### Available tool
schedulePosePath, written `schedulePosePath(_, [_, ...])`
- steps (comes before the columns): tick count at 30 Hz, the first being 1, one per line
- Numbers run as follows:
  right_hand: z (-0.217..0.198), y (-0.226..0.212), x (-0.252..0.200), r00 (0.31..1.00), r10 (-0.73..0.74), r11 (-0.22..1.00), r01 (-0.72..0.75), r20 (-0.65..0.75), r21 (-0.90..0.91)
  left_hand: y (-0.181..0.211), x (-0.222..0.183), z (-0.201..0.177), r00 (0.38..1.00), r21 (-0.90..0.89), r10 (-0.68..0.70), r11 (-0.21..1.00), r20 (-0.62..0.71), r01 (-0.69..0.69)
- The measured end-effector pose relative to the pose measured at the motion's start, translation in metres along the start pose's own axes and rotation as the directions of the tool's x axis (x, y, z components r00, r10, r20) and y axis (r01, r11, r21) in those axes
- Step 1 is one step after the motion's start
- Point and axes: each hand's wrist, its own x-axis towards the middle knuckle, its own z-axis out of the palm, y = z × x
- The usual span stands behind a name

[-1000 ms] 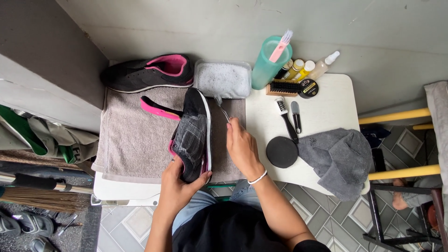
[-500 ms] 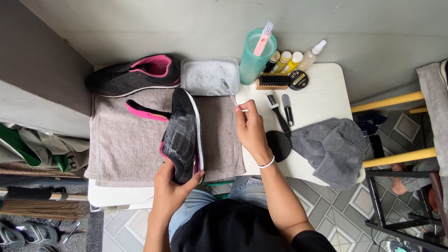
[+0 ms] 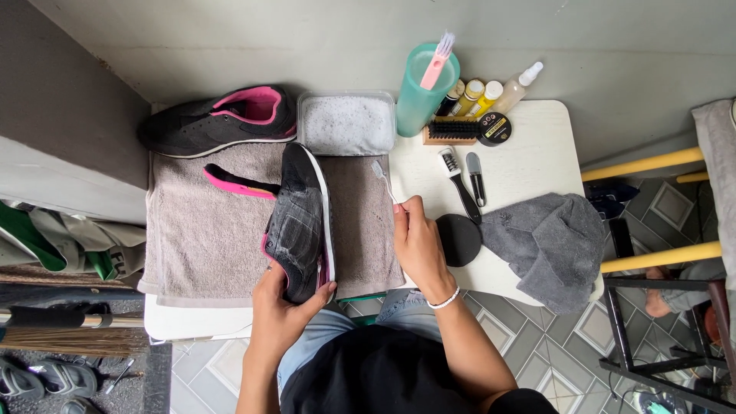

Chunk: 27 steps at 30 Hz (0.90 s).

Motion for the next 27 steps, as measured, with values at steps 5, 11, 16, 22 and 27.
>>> schedulePosePath(5, [-0.002,-0.005,0.012,0.996,-0.073,0.997,0.073,-0.055,0.015,-0.002,-0.001,0.001,1.0,0.033,0.017,0.999,-0.01,-0.017])
schedulePosePath(11, [0.014,-0.005,0.02,0.997,-0.078,0.997,0.078,0.011,0.001,-0.004,-0.003,0.002,1.0,0.023,0.015,1.0,-0.023,-0.014])
schedulePosePath(16, [0.011,-0.001,-0.001,0.998,-0.035,0.999,0.034,0.048,0.002,-0.006,-0.002,0.001,1.0,0.0,0.0,1.0,-0.019,0.0])
schedulePosePath(22, [0.0,-0.008,0.009,0.994,-0.098,0.995,0.099,-0.048,0.004,-0.01,-0.001,0.004,1.0,0.068,0.006,0.998,-0.017,-0.005])
schedulePosePath(27, [0.005,-0.007,0.016,0.989,-0.133,0.979,0.122,-0.061,-0.163,-0.008,-0.002,0.002,1.0,0.024,-0.004,1.0,-0.025,0.005])
